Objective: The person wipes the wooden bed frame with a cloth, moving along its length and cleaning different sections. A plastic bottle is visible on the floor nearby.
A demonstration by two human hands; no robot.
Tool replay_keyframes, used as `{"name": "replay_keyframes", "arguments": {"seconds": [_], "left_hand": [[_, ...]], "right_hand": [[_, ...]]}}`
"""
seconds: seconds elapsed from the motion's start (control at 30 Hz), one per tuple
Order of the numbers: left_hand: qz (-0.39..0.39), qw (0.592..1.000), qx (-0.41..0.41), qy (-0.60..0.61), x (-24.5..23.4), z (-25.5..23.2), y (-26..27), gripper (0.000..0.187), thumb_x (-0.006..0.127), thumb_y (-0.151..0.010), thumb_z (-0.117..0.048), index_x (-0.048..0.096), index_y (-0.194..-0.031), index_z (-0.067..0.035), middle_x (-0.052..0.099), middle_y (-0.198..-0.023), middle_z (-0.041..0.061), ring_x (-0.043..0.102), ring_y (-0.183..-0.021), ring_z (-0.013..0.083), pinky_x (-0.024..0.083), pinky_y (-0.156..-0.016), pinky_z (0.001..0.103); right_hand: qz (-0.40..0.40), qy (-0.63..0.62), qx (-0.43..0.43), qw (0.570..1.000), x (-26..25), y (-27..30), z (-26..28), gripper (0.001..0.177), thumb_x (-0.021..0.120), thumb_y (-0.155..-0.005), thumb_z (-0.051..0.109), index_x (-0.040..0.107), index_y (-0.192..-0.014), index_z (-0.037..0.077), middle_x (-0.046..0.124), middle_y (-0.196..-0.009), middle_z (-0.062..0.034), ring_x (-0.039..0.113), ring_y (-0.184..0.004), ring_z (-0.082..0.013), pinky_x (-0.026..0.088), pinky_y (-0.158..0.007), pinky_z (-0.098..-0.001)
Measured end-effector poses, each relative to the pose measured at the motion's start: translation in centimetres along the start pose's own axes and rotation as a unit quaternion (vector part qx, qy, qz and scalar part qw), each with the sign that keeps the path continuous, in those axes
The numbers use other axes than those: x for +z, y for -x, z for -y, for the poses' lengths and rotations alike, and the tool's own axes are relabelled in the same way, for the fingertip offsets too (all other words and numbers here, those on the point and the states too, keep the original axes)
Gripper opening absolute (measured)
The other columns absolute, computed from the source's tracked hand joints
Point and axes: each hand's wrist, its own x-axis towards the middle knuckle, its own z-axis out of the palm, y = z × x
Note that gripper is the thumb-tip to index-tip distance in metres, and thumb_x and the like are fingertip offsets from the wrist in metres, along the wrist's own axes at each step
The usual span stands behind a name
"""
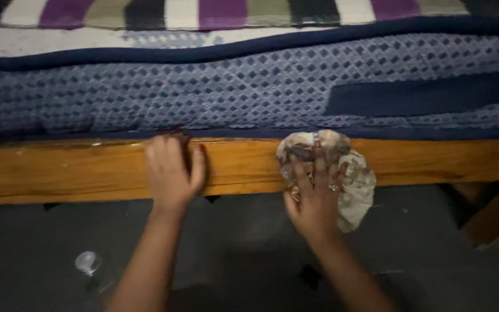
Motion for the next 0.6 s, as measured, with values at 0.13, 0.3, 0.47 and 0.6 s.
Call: {"name": "replay_keyframes", "arguments": {"seconds": [0.13, 0.3, 0.47, 0.6], "left_hand": [[-0.019, 0.999, -0.003, 0.042, 0.0, -0.3, 0.1, 0.025, 0.066, -0.097, -0.022, 0.059, -0.110, -0.003, 0.055, -0.110, 0.021, 0.053, -0.105, 0.0427, 0.044, -0.091, 0.053], [-0.005, 0.998, -0.015, 0.062, -0.5, -0.2, -0.2, 0.023, 0.066, -0.093, -0.019, 0.059, -0.108, -0.003, 0.055, -0.108, 0.022, 0.054, -0.105, 0.0433, 0.045, -0.091, 0.054], [-0.029, 0.994, 0.001, 0.102, -1.0, -0.1, -0.7, 0.024, 0.065, -0.091, -0.016, 0.060, -0.110, -0.003, 0.056, -0.109, 0.020, 0.054, -0.109, 0.0429, 0.045, -0.099, 0.054], [-0.038, 0.993, 0.000, 0.112, -1.3, -0.2, -0.5, 0.026, 0.065, -0.089, -0.015, 0.062, -0.112, -0.004, 0.058, -0.109, 0.018, 0.055, -0.110, 0.0415, 0.045, -0.102, 0.053]], "right_hand": [[0.021, -0.041, -0.068, 0.997, -0.7, -0.4, 1.4, 0.072, 0.073, -0.076, 0.017, 0.055, -0.145, 0.023, 0.032, -0.162, -0.0134, 0.019, -0.153, -0.0446, 0.010, -0.125, -0.0676], [0.090, 0.017, -0.116, 0.989, -0.2, -0.1, 4.2, 0.063, 0.070, -0.077, 0.012, 0.065, -0.138, 0.029, 0.041, -0.160, -0.0090, 0.024, -0.151, -0.0383, 0.011, -0.124, -0.0654], [0.057, 0.059, -0.129, 0.988, -0.4, -2.8, 4.6, 0.062, 0.070, -0.077, 0.017, 0.061, -0.137, 0.029, 0.045, -0.153, -0.0110, 0.032, -0.146, -0.0439, 0.012, -0.123, -0.0663], [0.015, 0.008, -0.079, 0.997, -0.4, -5.4, 5.5, 0.069, 0.066, -0.079, 0.013, 0.056, -0.145, 0.028, 0.046, -0.151, -0.0154, 0.036, -0.144, -0.0451, 0.015, -0.124, -0.0655]]}}
